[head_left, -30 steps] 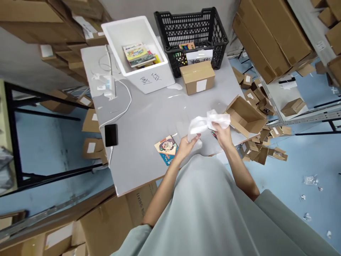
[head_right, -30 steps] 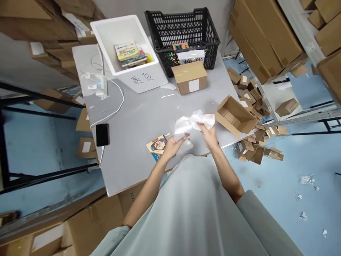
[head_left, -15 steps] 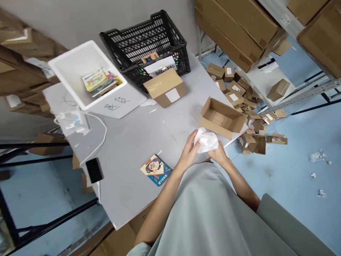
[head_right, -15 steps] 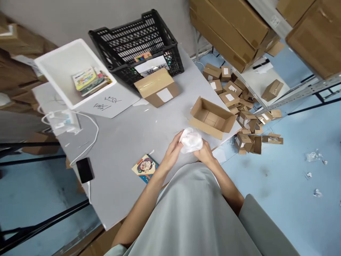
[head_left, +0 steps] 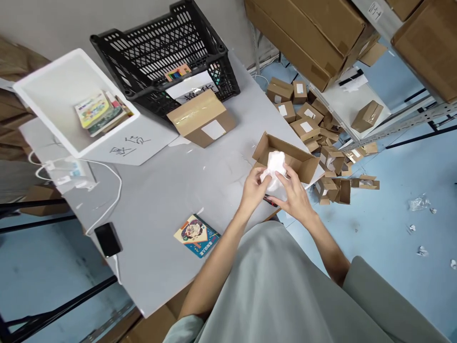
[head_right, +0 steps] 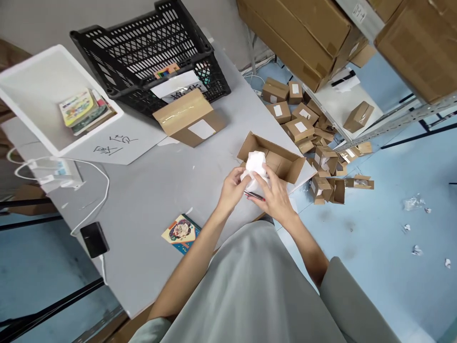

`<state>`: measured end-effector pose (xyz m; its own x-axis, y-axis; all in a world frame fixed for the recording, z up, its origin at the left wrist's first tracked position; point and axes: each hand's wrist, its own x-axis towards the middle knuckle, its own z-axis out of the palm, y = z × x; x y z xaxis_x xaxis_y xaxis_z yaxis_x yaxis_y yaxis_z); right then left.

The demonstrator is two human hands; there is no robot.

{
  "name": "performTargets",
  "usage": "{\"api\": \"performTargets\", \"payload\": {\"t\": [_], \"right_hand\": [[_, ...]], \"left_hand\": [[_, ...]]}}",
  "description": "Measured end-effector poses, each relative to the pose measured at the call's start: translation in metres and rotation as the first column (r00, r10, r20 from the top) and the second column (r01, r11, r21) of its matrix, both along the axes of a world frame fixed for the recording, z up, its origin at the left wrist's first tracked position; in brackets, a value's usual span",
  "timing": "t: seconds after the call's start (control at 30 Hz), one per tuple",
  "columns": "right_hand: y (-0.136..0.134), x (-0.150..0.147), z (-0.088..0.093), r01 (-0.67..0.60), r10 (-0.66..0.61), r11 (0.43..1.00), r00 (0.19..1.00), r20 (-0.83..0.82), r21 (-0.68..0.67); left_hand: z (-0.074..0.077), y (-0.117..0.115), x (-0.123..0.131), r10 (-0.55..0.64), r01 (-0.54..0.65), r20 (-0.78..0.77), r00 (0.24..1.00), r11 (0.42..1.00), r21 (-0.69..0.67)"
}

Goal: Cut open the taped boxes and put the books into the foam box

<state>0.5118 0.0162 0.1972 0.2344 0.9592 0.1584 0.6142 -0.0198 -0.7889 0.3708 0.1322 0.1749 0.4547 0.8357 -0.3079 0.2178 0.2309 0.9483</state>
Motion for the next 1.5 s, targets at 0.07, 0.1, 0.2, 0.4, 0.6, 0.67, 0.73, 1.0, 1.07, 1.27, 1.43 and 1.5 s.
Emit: {"api": "performTargets", "payload": {"t": [0.07,0.1,0.2,0.4,0.6,0.67,0.73,1.0,1.07,1.27,1.43,1.5], "right_hand": [[0.008,0.008,-0.008,0.0,0.0,1.0,0.998,0.061,-0.002],[0.014,0.014,-0.015,0.018,-0.017,1.0,0.996,0.084,-0.017],[0.043,0.04,-0.04,0.061,-0.039,0.988,0.987,0.155,-0.14],[0.105,0.076,-0.09,0.088,0.098,0.805,0.956,0.278,-0.587],[0.086,0.066,-0.06,0.128,0.049,0.868,0.939,0.34,-0.48],[0.071,0.047,-0.042,0.115,-0.008,0.935,0.953,0.304,-0.336],[0.062,0.015,-0.033,0.064,-0.028,0.979,0.982,0.188,-0.191],[0.062,-0.194,-0.116,-0.579,0.137,0.515,0.784,-0.606,-0.632],[0.061,-0.24,-0.14,-0.518,0.016,0.391,0.831,-0.557,-0.761],[0.053,-0.312,-0.18,-0.386,-0.078,0.313,0.9,-0.429,-0.868],[0.049,-0.316,-0.193,-0.364,-0.137,0.255,0.904,-0.406,-0.896],[0.047,-0.313,-0.192,-0.373,-0.162,0.227,0.896,-0.412,-0.9]], "left_hand": [[0.004,0.0,0.003,-0.107,0.109,0.048,0.993,0.994,-0.03],[0.007,-0.001,0.002,-0.147,0.149,0.064,0.987,0.989,-0.027],[0.011,-0.008,-0.01,-0.15,0.151,0.034,0.988,0.988,-0.019],[-0.017,-0.021,-0.097,-0.024,0.022,-0.036,0.999,0.998,-0.067],[-0.072,-0.052,-0.241,0.41,-0.44,-0.204,0.889,0.888,-0.131],[-0.089,-0.069,-0.284,0.536,-0.594,-0.301,0.789,0.791,-0.149],[-0.104,-0.085,-0.319,0.601,-0.703,-0.407,0.688,0.69,-0.169],[-0.167,-0.118,-0.38,0.632,-0.843,-0.564,0.531,0.465,-0.272],[-0.18,-0.121,-0.385,0.636,-0.839,-0.55,0.541,0.451,-0.304],[-0.195,-0.126,-0.396,0.645,-0.768,-0.426,0.634,0.459,-0.448],[-0.196,-0.126,-0.402,0.642,-0.692,-0.317,0.698,0.492,-0.528],[-0.193,-0.124,-0.4,0.643,-0.684,-0.295,0.707,0.515,-0.517]]}}
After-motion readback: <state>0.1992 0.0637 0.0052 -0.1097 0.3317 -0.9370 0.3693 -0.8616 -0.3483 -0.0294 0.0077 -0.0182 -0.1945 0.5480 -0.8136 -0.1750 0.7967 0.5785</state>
